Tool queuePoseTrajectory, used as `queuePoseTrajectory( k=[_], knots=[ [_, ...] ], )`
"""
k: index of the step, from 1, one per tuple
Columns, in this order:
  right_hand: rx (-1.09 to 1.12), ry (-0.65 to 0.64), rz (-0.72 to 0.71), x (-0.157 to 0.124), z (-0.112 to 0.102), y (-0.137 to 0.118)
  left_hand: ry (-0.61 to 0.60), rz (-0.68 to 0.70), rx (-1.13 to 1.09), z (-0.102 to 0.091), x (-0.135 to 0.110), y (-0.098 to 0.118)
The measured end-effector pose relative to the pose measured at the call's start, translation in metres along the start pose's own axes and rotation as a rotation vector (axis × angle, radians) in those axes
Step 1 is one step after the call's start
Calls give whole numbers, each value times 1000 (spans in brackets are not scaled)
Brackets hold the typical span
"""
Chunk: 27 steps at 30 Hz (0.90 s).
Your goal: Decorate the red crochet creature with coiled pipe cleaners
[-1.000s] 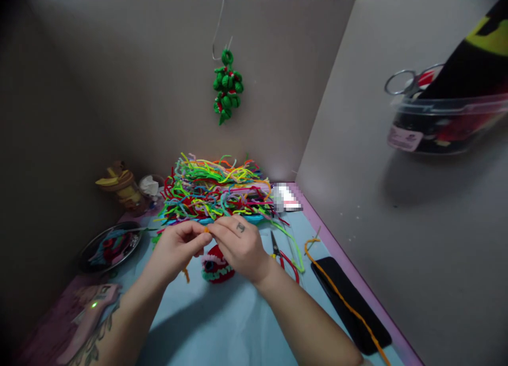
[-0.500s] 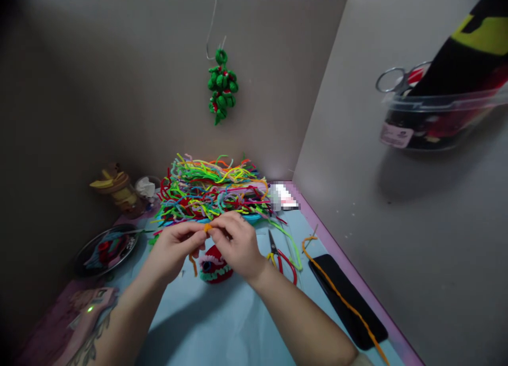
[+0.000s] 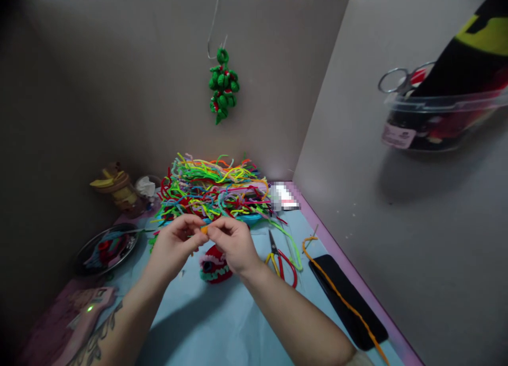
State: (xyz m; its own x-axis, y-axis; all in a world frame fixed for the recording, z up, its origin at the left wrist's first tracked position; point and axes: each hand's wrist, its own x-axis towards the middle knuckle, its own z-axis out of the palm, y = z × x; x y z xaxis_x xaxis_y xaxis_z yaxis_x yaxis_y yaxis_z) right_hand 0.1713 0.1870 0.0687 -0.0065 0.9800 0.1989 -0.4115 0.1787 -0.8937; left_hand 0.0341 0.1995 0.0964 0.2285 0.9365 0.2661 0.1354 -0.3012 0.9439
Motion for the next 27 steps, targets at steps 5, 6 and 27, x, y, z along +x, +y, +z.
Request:
queuePoseTrajectory(
  k=[5, 6, 27],
  knots=[
    [-7, -64, 56, 0, -1, -4, 94, 298, 177, -1, -4, 1],
    [-60, -77, 16, 0, -1, -5, 124, 329, 185, -1, -4, 1],
    [-979, -356, -737, 0, -23, -32, -334, -281, -155, -15, 5, 0]
  ],
)
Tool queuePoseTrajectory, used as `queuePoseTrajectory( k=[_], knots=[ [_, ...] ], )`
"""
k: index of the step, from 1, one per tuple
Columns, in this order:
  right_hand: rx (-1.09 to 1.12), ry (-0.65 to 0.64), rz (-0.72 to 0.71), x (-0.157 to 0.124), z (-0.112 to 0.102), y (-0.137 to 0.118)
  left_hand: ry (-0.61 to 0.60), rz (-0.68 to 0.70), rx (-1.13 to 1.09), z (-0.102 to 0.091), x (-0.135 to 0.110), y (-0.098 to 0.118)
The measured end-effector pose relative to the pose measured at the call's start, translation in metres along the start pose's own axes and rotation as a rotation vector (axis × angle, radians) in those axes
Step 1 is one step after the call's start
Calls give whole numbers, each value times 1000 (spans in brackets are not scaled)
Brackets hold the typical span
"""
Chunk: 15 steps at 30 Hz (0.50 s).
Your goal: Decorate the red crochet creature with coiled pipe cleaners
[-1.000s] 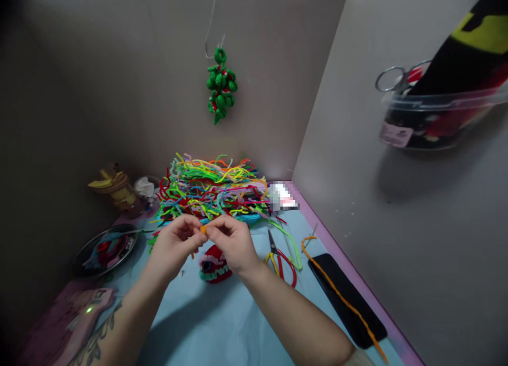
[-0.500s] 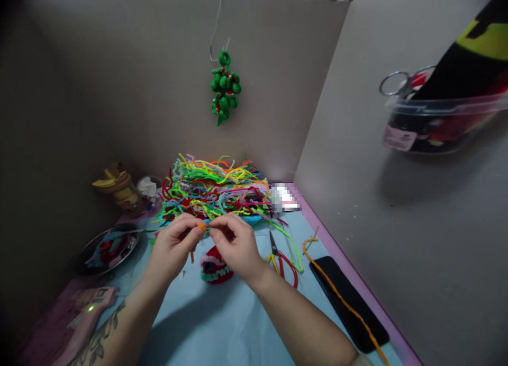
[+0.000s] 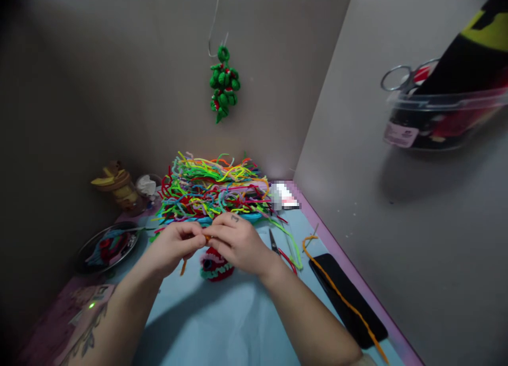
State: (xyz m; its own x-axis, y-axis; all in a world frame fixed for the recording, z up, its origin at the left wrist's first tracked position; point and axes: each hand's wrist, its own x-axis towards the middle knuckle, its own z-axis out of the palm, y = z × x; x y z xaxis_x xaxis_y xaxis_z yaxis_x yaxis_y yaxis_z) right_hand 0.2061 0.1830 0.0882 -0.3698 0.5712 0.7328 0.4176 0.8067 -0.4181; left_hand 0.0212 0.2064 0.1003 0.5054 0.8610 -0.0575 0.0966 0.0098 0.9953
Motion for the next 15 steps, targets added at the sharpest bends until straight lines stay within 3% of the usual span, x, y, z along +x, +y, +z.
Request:
queuePoseTrajectory(
  k=[5, 15],
  knots=[
    [86, 58, 44, 0, 1, -2, -67, -20, -84, -2, 2, -4],
    [178, 167, 172, 1, 2, -4, -64, -17, -143, 1, 2, -3]
  ],
)
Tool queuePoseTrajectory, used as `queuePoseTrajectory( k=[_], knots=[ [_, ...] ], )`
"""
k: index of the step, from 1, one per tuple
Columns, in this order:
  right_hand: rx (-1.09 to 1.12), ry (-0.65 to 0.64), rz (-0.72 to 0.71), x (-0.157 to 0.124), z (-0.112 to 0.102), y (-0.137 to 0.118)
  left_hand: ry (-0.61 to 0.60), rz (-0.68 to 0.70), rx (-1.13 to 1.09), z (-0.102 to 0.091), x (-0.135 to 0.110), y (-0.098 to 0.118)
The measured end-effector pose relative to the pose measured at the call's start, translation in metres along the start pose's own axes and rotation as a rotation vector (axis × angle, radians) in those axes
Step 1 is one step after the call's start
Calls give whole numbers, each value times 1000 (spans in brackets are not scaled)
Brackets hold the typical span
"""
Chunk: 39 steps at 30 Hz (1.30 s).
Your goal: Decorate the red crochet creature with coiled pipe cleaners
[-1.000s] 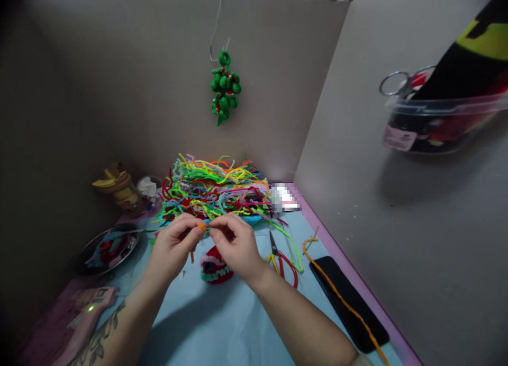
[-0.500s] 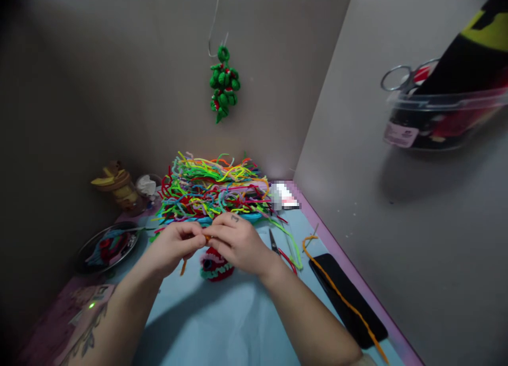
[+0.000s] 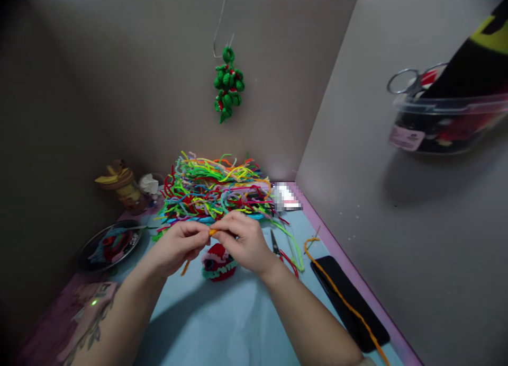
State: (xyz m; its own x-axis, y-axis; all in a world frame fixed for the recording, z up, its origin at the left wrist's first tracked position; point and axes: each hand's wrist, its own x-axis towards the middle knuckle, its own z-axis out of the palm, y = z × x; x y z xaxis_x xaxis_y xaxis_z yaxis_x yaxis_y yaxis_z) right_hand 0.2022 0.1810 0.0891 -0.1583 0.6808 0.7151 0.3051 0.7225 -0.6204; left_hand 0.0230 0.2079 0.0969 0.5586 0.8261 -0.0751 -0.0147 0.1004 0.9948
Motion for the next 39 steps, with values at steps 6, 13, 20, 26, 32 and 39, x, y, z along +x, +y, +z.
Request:
queuePoseTrajectory(
  k=[6, 13, 20, 26, 32, 39],
  knots=[
    [21, 79, 43, 1, 4, -3, 75, 16, -123, 11, 2, 0],
    [-112, 124, -16, -2, 7, -2, 229, 144, 33, 14, -2, 4],
    [-242, 214, -156, -5, 10, -2, 353, 434, 475, 13, -7, 5],
    [-132, 159, -144, -3, 8, 1, 274, 643, 709, 8, -10, 6],
    [-151, 81, -184, -2, 5, 2, 203, 657, 755, 4, -12, 6],
    [-223, 60, -210, -3, 4, 3, 175, 637, 732, 6, -9, 8]
  ],
)
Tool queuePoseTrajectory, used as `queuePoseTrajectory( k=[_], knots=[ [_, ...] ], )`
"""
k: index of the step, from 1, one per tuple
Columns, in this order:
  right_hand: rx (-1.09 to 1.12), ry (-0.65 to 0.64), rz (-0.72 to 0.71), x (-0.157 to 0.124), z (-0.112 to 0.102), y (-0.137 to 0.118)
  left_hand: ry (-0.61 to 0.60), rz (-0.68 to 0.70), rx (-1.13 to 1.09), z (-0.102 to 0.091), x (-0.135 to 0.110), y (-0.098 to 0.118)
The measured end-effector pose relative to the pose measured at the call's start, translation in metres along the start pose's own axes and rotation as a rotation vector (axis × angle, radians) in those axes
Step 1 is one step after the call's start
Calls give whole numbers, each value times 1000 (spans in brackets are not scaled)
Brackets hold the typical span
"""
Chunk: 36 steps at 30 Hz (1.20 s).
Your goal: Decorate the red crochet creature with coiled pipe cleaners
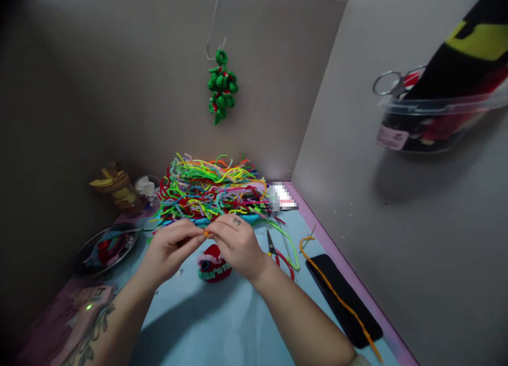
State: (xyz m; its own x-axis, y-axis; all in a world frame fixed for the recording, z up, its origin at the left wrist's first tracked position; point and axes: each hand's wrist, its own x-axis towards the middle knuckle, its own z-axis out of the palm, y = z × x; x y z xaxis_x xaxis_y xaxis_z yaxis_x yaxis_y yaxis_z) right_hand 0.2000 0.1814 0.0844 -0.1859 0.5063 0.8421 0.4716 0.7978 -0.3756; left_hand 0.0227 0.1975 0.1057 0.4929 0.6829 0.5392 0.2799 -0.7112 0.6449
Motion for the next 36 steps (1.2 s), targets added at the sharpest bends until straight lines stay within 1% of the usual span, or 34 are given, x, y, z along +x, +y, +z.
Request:
queuePoseTrajectory(
  k=[3, 7, 9, 11, 13, 16, 19, 21, 24, 27, 29, 30, 31, 32, 34, 36],
  knots=[
    [-5, -6, 17, 1, 0, 2, 28, -35, 15, 2, 1, -1],
    [-23, -19, 6, 1, -1, 4, 65, -102, 49, 3, 1, -2],
    [-19, -21, 21, 1, -1, 4, 48, -111, 40, 2, 1, -2],
    [14, -3, 65, 2, 0, 3, 13, -121, 3, 2, 2, -1],
    [76, 30, 121, 2, 1, 2, -14, -171, -59, 2, 3, -1],
    [193, 88, 238, 2, 5, 2, -16, -344, -237, 5, 4, -3],
    [350, 136, 394, 0, 12, 3, 5, -537, -501, 11, 4, -7],
    [496, 155, 480, -1, 18, 3, 17, -612, -648, 14, 4, -10],
    [761, 196, 616, -4, 27, 1, 59, -634, -745, 18, 3, -12],
    [1005, 197, 823, -7, 35, -2, 95, -632, -747, 21, 3, -13],
    [1093, 169, 925, -8, 40, -2, 154, -614, -735, 24, 4, -14],
    [1096, 160, 941, -9, 41, -2, 197, -595, -725, 25, 4, -14],
    [1060, 161, 929, -9, 42, -2, 235, -576, -712, 26, 4, -14],
    [985, 168, 886, -9, 41, -2, 255, -562, -699, 27, 4, -14],
    [753, 174, 739, -8, 39, -3, 242, -558, -685, 28, 4, -16],
    [515, 151, 582, -7, 36, -5, 205, -580, -689, 28, 4, -18]
  ],
)
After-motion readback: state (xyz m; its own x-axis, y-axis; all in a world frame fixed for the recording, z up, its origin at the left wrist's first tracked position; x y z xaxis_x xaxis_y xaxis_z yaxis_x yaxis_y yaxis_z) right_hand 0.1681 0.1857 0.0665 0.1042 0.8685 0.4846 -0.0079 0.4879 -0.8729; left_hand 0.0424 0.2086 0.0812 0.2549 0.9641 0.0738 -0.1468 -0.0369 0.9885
